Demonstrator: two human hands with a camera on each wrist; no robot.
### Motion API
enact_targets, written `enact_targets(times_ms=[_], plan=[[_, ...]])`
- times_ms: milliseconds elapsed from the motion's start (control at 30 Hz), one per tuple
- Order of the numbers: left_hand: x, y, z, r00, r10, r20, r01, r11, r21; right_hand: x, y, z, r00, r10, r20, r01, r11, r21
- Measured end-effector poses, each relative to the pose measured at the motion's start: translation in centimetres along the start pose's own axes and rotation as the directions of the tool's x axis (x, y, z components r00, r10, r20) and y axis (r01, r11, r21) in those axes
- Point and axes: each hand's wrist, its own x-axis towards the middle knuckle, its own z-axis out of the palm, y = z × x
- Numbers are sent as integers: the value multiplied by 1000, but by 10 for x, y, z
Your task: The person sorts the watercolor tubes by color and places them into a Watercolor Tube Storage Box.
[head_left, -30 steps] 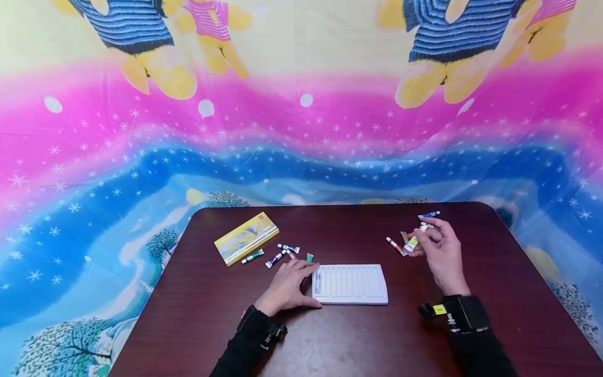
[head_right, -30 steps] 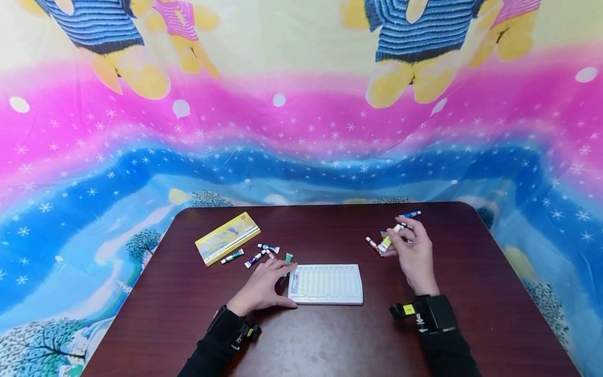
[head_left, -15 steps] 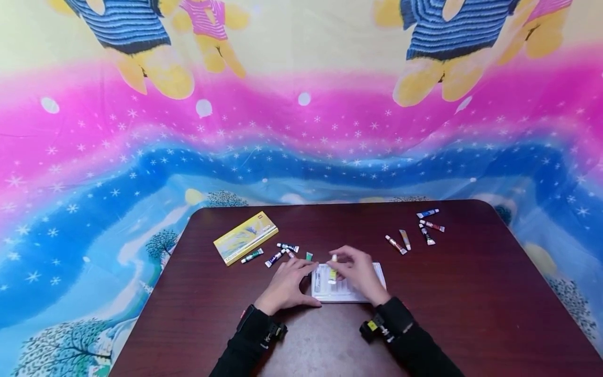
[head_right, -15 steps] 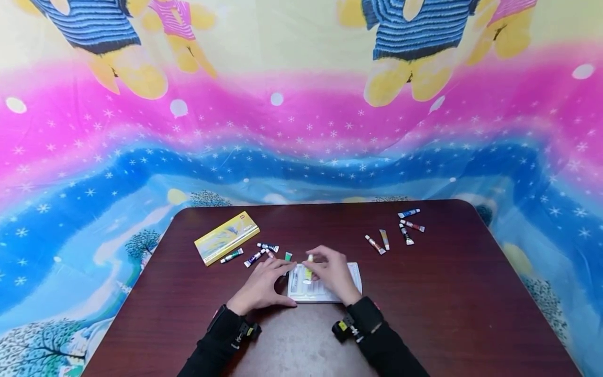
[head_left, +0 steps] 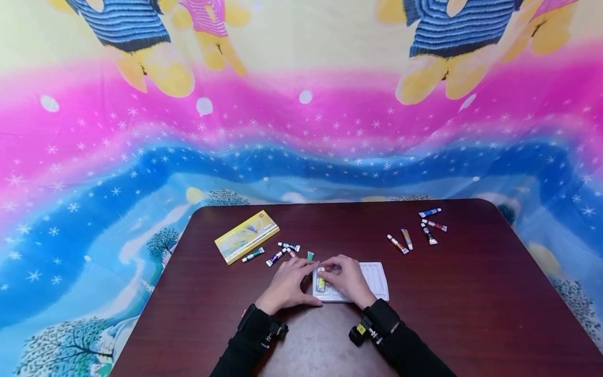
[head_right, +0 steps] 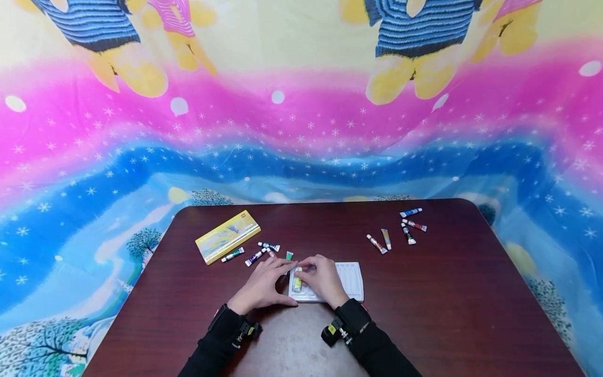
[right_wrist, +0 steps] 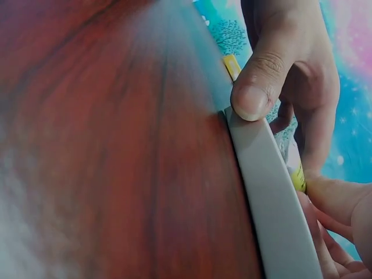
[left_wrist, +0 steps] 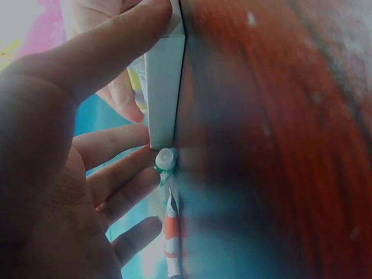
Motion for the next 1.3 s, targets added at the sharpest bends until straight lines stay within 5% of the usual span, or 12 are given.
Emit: enact_targets(times_ms=[400,600,833,1033,1300], plan=[[-1,1,-1,1000,0,-7,0,1000,-5,-6,-4,-2,988,-141,-67,127,975,-180],[-1,2,-1,1000,-4,-4,4,1000,-3,-8,-8,-8,987,-159,28,161,950,-267],[-1,1,-1,1000,7,-18,-7,1000,-6,-12,-10,-17,969,-162,185,209,940,-269],[3,2,-3,1000,3,-24,-3,1000,-4,-12,-16,-18,962,-159,220,221,930,-294],[-1,2,2,1000,7,-23,-7,1000,20,-16,-10,-14,969,-138,205,177,967,-181]])
